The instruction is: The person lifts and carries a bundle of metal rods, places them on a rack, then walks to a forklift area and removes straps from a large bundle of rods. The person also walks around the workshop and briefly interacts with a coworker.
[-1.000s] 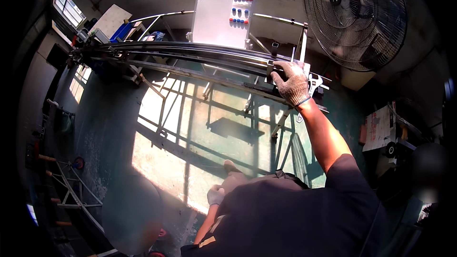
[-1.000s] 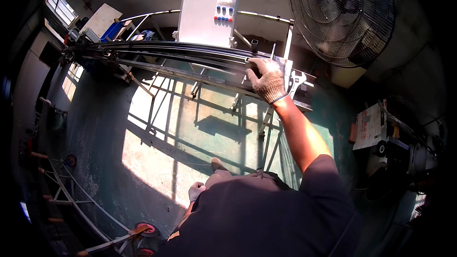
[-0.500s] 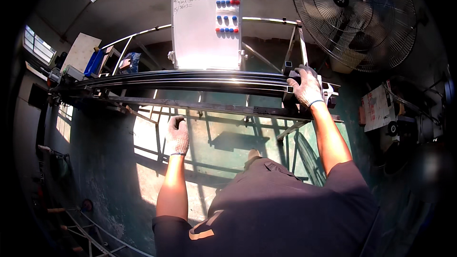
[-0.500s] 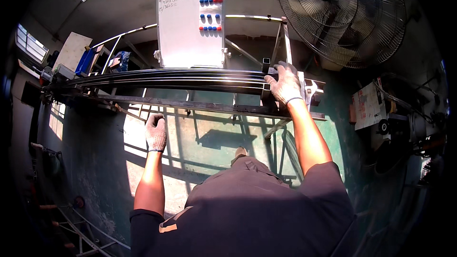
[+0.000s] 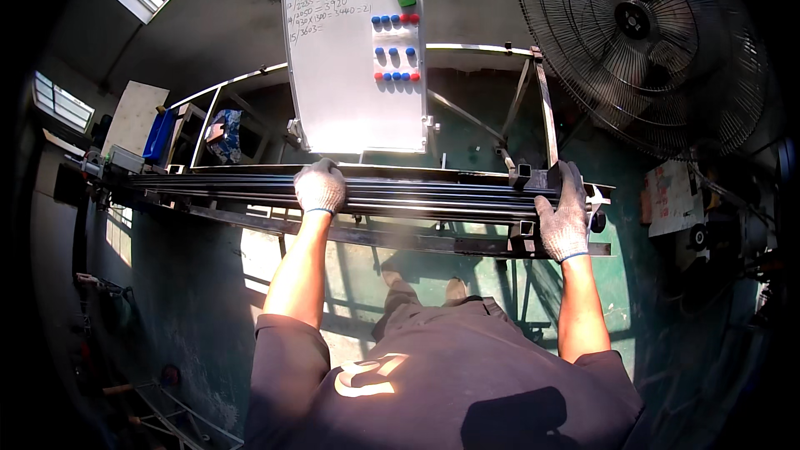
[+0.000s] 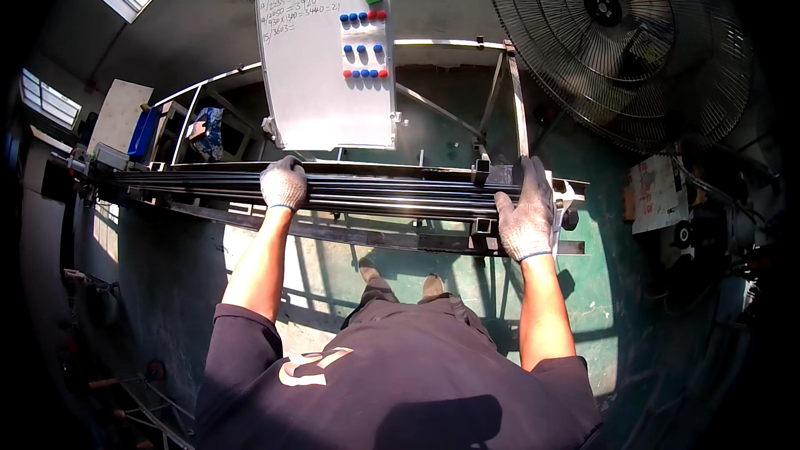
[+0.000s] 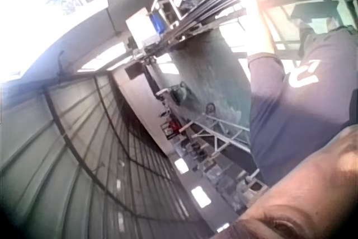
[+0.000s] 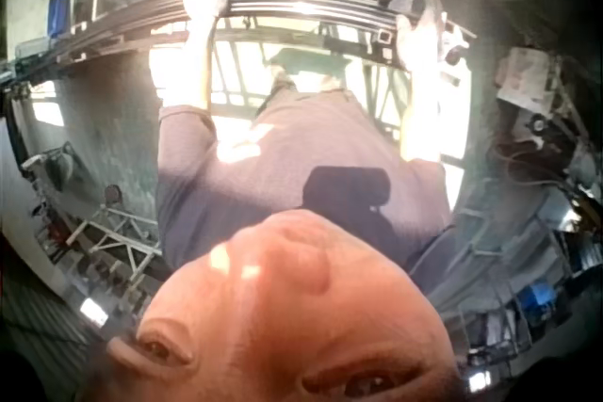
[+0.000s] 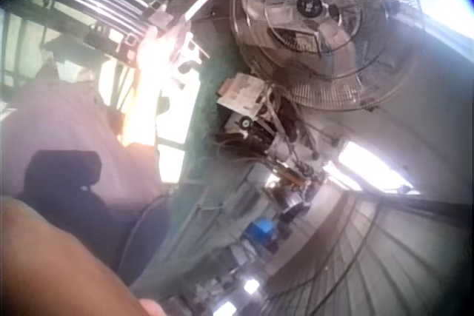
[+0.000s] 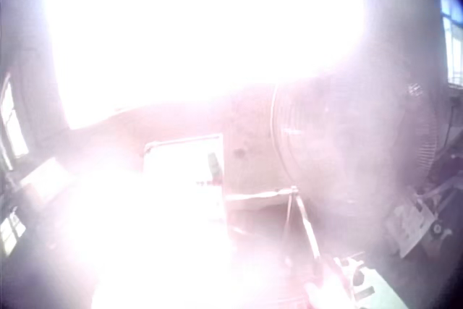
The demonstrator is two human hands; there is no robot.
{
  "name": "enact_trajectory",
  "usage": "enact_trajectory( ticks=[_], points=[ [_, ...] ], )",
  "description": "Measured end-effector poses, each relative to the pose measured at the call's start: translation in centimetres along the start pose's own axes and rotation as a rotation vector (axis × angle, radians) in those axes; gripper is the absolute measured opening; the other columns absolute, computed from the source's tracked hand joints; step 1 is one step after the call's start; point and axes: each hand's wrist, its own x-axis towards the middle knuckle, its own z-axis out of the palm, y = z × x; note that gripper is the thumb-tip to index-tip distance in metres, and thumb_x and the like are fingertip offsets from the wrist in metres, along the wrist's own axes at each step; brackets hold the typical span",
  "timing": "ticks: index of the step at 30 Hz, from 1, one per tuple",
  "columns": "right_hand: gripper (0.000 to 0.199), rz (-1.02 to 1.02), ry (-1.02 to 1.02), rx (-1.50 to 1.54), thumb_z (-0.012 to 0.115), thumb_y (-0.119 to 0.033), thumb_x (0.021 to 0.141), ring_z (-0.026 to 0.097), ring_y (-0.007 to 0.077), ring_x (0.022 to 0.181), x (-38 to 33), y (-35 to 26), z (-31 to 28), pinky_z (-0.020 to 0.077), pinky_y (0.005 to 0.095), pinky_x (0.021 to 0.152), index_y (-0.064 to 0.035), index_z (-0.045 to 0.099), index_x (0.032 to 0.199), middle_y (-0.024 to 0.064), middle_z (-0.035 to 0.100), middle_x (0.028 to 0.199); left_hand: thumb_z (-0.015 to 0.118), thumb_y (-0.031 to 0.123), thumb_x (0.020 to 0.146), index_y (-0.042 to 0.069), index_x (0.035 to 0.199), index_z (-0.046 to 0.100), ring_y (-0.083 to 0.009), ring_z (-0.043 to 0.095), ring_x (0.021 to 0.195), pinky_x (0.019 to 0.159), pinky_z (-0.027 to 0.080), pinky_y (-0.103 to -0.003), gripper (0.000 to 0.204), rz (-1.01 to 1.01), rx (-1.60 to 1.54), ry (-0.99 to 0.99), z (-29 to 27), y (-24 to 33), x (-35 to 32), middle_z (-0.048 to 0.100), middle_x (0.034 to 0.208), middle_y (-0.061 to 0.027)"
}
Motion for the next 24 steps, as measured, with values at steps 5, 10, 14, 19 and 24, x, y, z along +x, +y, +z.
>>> enact_trajectory(
  ticks=[5,10,14,19,24],
  points=[
    [0.074,0.165,-0.053,0.146,0.076,-0.013,0.089,0.057,0.0432,0.138,0.6,-0.3,0.7,0.0431,0.0473,0.119,0.0029,0.047,0.156,0.0284,0.058,0.150,0.062,0.022,0.090,0.012,0.094,0.082,-0.0395,0.076,0.094,0.094,0.057,-0.050,0.022,0.045,-0.022,-0.134,-0.6,-0.1,0.2,0.079,0.093,-0.0195],
    [0.069,0.224,-0.090,0.149,0.074,-0.011,0.089,0.062,0.0398,0.134,1.1,-1.5,0.5,0.0468,0.0444,0.115,-0.0025,0.052,0.154,0.0256,0.063,0.143,0.059,0.027,0.092,0.011,0.104,0.081,-0.0387,0.075,0.102,0.096,0.058,-0.049,0.029,0.031,-0.011,-0.375,-1.5,0.1,2.3,0.079,0.104,-0.0188],
    [0.063,0.304,-0.120,0.086,0.075,-0.015,0.090,0.066,0.0379,0.129,1.4,-2.0,0.3,0.0491,0.0439,0.112,-0.0032,0.057,0.149,0.0220,0.068,0.139,0.064,0.028,0.090,0.011,0.108,0.082,-0.0380,0.075,0.107,0.098,0.058,-0.046,0.031,-0.009,-0.053,-0.498,-2.3,0.4,3.6,0.079,0.109,-0.0176],
    [0.064,0.324,-0.113,0.054,0.076,-0.022,0.090,0.066,0.0397,0.128,1.2,-1.4,0.8,0.0498,0.0446,0.111,-0.0020,0.058,0.148,0.0236,0.068,0.138,0.063,0.028,0.089,0.010,0.105,0.082,-0.0392,0.075,0.103,0.096,0.058,-0.048,0.030,-0.026,-0.122,-0.459,-2.5,0.4,3.3,0.079,0.107,-0.0182],
    [0.063,0.288,-0.089,0.023,0.076,-0.025,0.089,0.067,0.0403,0.126,1.0,-1.1,1.2,0.0501,0.0444,0.110,-0.0015,0.060,0.145,0.0243,0.070,0.135,0.061,0.027,0.091,0.009,0.102,0.081,-0.0395,0.075,0.100,0.094,0.058,-0.049,0.030,-0.006,-0.145,-0.404,-2.5,0.2,3.1,0.078,0.103,-0.0187]
  ],
)
